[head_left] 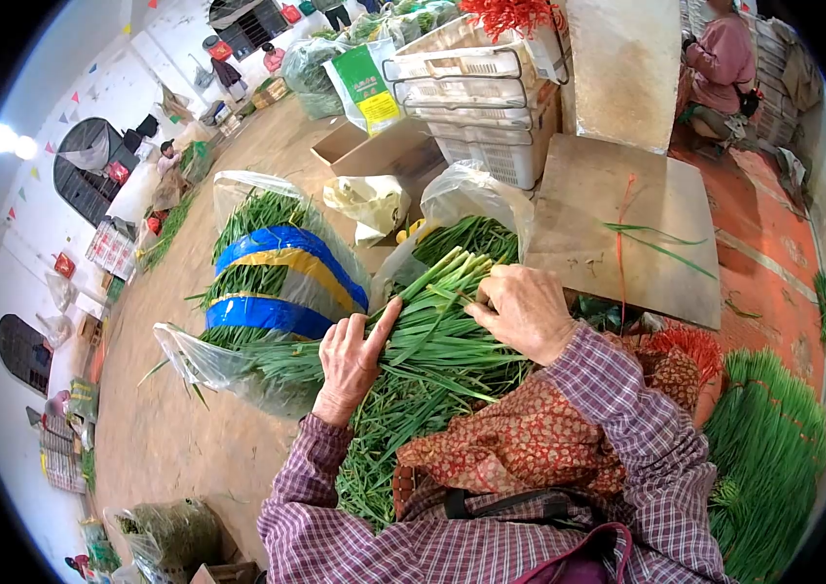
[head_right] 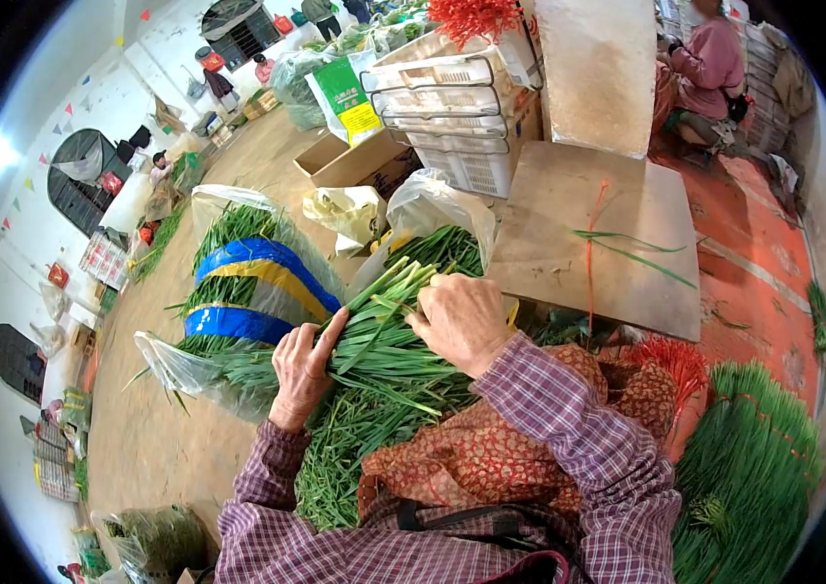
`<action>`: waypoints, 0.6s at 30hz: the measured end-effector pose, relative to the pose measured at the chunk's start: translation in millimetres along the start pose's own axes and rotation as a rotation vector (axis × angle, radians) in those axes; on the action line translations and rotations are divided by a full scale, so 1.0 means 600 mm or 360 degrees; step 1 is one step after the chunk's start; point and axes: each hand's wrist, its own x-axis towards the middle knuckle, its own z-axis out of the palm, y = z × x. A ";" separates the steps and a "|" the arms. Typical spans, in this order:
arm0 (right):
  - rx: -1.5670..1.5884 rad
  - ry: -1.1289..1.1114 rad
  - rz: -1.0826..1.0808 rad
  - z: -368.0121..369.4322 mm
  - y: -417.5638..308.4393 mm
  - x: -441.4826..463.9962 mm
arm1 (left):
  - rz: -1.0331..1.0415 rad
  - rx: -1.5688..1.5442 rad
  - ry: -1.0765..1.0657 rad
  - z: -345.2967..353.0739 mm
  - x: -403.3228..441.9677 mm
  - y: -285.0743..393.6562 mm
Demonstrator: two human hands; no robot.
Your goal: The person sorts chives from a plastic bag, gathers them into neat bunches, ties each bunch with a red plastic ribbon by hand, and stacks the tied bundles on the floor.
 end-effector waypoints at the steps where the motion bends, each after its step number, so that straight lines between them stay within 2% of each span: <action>1: -0.0086 -0.0010 -0.0037 0.007 0.005 -0.003 | 0.0021 0.0010 0.0001 -0.001 0.000 0.000; 2: -0.0086 -0.0013 -0.0035 0.015 0.014 -0.006 | 0.0044 0.0019 0.0002 -0.001 0.001 0.000; 4: -0.0539 -0.0103 0.0086 0.030 0.045 -0.019 | 0.0010 0.0011 -0.0042 -0.005 -0.005 -0.004; 6: -0.0764 0.0042 0.0080 0.049 0.109 -0.050 | -0.0048 -0.0011 -0.0021 -0.004 -0.015 -0.017; 8: -0.0774 -0.0434 0.0366 0.038 0.150 -0.070 | -0.0126 -0.0017 -0.0037 -0.010 -0.023 -0.026; 9: -0.0773 -0.0436 0.0365 0.034 0.151 -0.073 | -0.0122 0.0030 -0.0023 -0.008 -0.026 -0.030; 11: -0.0498 0.0107 0.0068 -0.012 0.123 -0.072 | -0.0103 0.0075 -0.0027 -0.007 -0.024 -0.031; 12: -0.0495 0.0102 0.0072 -0.023 0.107 -0.064 | -0.0082 0.0119 -0.0028 -0.006 -0.023 -0.029; 14: -0.0011 0.0236 0.0043 -0.031 0.067 -0.034 | -0.0041 0.0093 -0.0028 -0.004 -0.018 -0.024; 18: -0.0005 0.0051 -0.0053 -0.006 0.016 -0.015 | 0.0036 0.0078 -0.0017 0.000 -0.010 -0.015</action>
